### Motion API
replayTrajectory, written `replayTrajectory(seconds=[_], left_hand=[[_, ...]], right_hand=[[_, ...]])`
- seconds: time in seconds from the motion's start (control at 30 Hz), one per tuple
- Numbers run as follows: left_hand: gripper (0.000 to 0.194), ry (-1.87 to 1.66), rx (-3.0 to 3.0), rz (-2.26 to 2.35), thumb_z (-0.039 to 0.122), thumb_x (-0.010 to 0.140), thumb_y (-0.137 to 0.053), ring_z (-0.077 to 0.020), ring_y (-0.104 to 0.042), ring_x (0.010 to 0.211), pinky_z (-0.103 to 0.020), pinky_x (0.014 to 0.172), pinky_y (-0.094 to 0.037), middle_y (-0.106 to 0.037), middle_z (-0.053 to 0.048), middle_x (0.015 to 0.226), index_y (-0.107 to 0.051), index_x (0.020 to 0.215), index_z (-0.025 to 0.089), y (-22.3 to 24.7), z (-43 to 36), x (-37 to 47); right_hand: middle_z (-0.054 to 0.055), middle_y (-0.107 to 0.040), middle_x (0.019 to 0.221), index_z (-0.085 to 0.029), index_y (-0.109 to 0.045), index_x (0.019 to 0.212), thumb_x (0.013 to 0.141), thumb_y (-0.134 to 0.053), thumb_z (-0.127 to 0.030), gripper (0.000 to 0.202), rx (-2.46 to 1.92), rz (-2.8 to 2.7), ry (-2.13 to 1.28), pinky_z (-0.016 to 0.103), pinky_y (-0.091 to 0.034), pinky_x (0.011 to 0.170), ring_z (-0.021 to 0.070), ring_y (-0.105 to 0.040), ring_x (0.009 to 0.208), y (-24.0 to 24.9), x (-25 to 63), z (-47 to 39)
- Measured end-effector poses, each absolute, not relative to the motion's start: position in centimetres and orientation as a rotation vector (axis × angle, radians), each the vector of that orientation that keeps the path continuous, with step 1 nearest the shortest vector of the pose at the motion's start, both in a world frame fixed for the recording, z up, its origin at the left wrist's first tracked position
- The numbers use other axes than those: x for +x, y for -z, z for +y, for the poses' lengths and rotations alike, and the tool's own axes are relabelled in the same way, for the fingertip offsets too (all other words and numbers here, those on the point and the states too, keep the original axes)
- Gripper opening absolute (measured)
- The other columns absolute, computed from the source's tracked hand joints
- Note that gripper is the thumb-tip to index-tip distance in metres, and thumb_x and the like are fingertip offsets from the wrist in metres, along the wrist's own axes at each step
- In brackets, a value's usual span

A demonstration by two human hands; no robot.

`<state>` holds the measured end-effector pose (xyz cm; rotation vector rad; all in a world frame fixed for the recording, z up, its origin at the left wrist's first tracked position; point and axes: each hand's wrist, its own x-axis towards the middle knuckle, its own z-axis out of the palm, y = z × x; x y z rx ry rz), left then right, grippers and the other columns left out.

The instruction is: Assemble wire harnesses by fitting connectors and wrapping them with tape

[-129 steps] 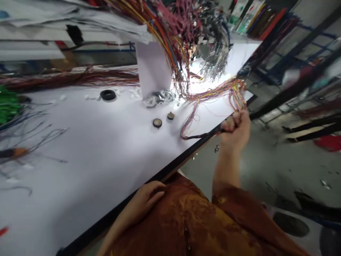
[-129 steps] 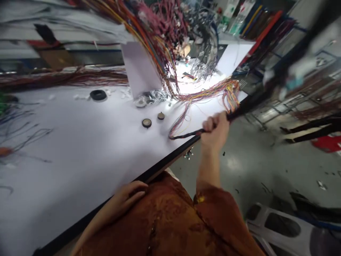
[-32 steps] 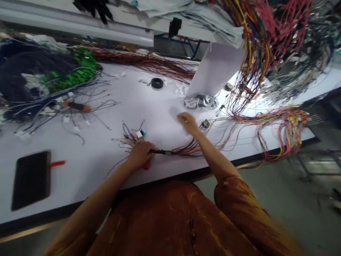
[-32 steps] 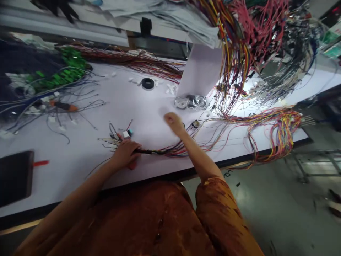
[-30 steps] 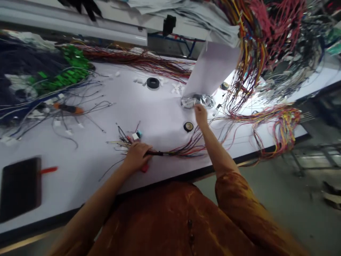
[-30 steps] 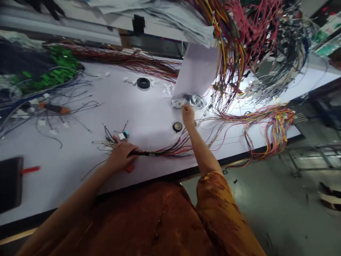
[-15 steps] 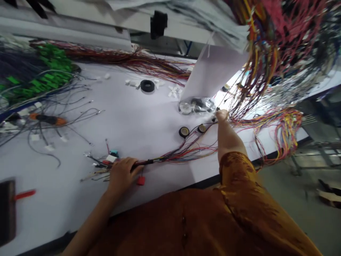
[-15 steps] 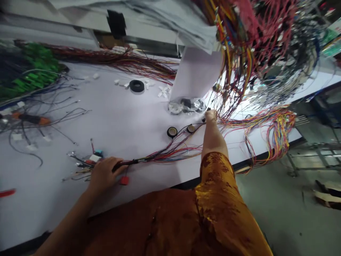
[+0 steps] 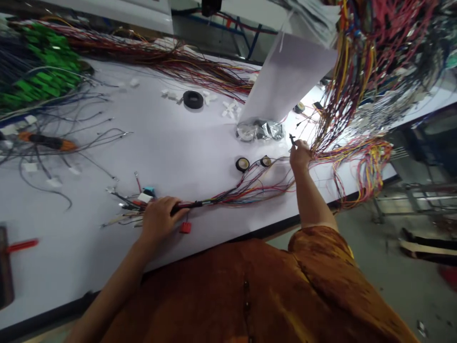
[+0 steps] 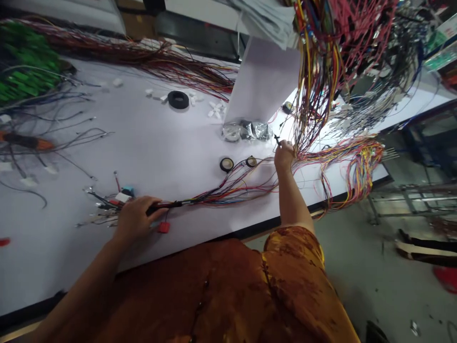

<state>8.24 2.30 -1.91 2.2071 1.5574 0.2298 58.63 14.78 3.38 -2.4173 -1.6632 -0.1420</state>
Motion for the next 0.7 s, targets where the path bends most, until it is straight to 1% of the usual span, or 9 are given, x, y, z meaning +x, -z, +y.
replayTrajectory(seconds=[0.1, 0.23, 0.33, 0.4, 0.47, 0.53, 0.57, 0.63, 0.7], left_hand=[[0.040, -0.226, 2.224, 1.547, 0.052, 0.096, -0.052, -0.0331, -0.067, 0.106, -0.044, 0.090, -0.046, -0.075, -0.013, 0.108, -0.067, 0.107, 0.017, 1.9, 2.3, 8.2], [0.039, -0.218, 2.226, 1.540, 0.054, 0.095, -0.052, -0.0316, -0.067, 0.106, -0.042, 0.089, -0.046, -0.075, -0.011, 0.107, -0.067, 0.106, 0.019, 1.8, 2.3, 8.2], [0.039, -0.198, 2.212, 1.509, 0.054, 0.094, -0.053, -0.0309, -0.067, 0.104, -0.041, 0.089, -0.046, -0.074, -0.010, 0.106, -0.068, 0.106, 0.019, 1.4, 2.3, 8.1], [0.038, -0.205, 2.200, 1.463, 0.049, 0.094, -0.054, -0.0315, -0.066, 0.104, -0.042, 0.089, -0.046, -0.074, -0.011, 0.107, -0.068, 0.109, 0.018, 1.2, 2.4, 7.9], [0.036, -0.253, 2.173, 1.405, 0.042, 0.093, -0.054, -0.0318, -0.066, 0.105, -0.043, 0.091, -0.047, -0.074, -0.013, 0.110, -0.067, 0.113, 0.015, 1.2, 2.4, 7.7], [0.034, -0.310, 2.133, 1.357, 0.036, 0.092, -0.055, -0.0317, -0.067, 0.106, -0.043, 0.093, -0.047, -0.074, -0.014, 0.112, -0.067, 0.115, 0.013, 1.3, 2.5, 7.4], [0.034, -0.327, 2.116, 1.344, 0.035, 0.092, -0.056, -0.0316, -0.067, 0.107, -0.043, 0.094, -0.048, -0.074, -0.014, 0.113, -0.067, 0.116, 0.013, 1.3, 2.6, 7.2], [0.032, -0.345, 2.098, 1.326, 0.032, 0.092, -0.057, -0.0313, -0.067, 0.109, -0.043, 0.096, -0.047, -0.074, -0.014, 0.114, -0.067, 0.116, 0.013, 1.4, 2.6, 7.0], [0.031, -0.359, 2.102, 1.314, 0.032, 0.092, -0.058, -0.0304, -0.066, 0.110, -0.042, 0.097, -0.047, -0.073, -0.014, 0.115, -0.066, 0.116, 0.014, 1.2, 2.6, 6.9]], right_hand=[[0.021, -0.065, 0.119, -0.008, -0.063, 0.119, 0.100, -0.038, -0.014, 0.032, -2.437, -1.511, 0.252, 0.046, -0.040, 0.105, 0.0279, -0.056, 0.119, -3.7, 58.3, 14.2], [0.019, -0.065, 0.119, -0.009, -0.058, 0.124, 0.101, -0.033, -0.014, 0.035, -2.361, -1.457, 0.314, 0.038, -0.043, 0.102, 0.0243, -0.060, 0.115, -4.7, 56.8, 14.4], [0.020, -0.064, 0.121, -0.009, -0.056, 0.126, 0.100, -0.032, -0.011, 0.035, -2.410, -1.443, 0.328, 0.039, -0.044, 0.101, 0.0260, -0.062, 0.116, -5.9, 55.2, 14.1], [0.022, -0.064, 0.120, -0.008, -0.055, 0.127, 0.098, -0.033, -0.007, 0.036, -2.524, -1.436, 0.230, 0.041, -0.046, 0.099, 0.0281, -0.063, 0.115, -6.6, 54.2, 12.8], [0.022, -0.067, 0.114, -0.008, -0.057, 0.122, 0.093, -0.039, -0.004, 0.034, -2.599, -1.477, 0.084, 0.043, -0.048, 0.096, 0.0293, -0.066, 0.111, -7.0, 53.1, 10.3], [0.018, -0.070, 0.103, -0.010, -0.060, 0.112, 0.088, -0.045, -0.005, 0.028, -2.585, -1.532, -0.043, 0.042, -0.050, 0.091, 0.0280, -0.068, 0.100, -7.1, 52.1, 6.8], [0.014, -0.071, 0.093, -0.013, -0.061, 0.105, 0.086, -0.047, -0.008, 0.024, -2.563, -1.544, -0.114, 0.040, -0.052, 0.085, 0.0251, -0.069, 0.089, -7.1, 51.6, 4.9], [0.004, -0.068, 0.075, -0.019, -0.059, 0.099, 0.086, -0.047, -0.017, 0.017, -2.448, -1.378, -0.327, 0.035, -0.052, 0.068, 0.0192, -0.064, 0.062, -6.8, 50.8, 1.3], [-0.001, -0.063, 0.068, -0.022, -0.055, 0.095, 0.087, -0.044, -0.024, 0.014, -2.312, -1.212, -0.328, 0.030, -0.047, 0.055, 0.0154, -0.056, 0.049, -6.1, 49.6, -1.5]])
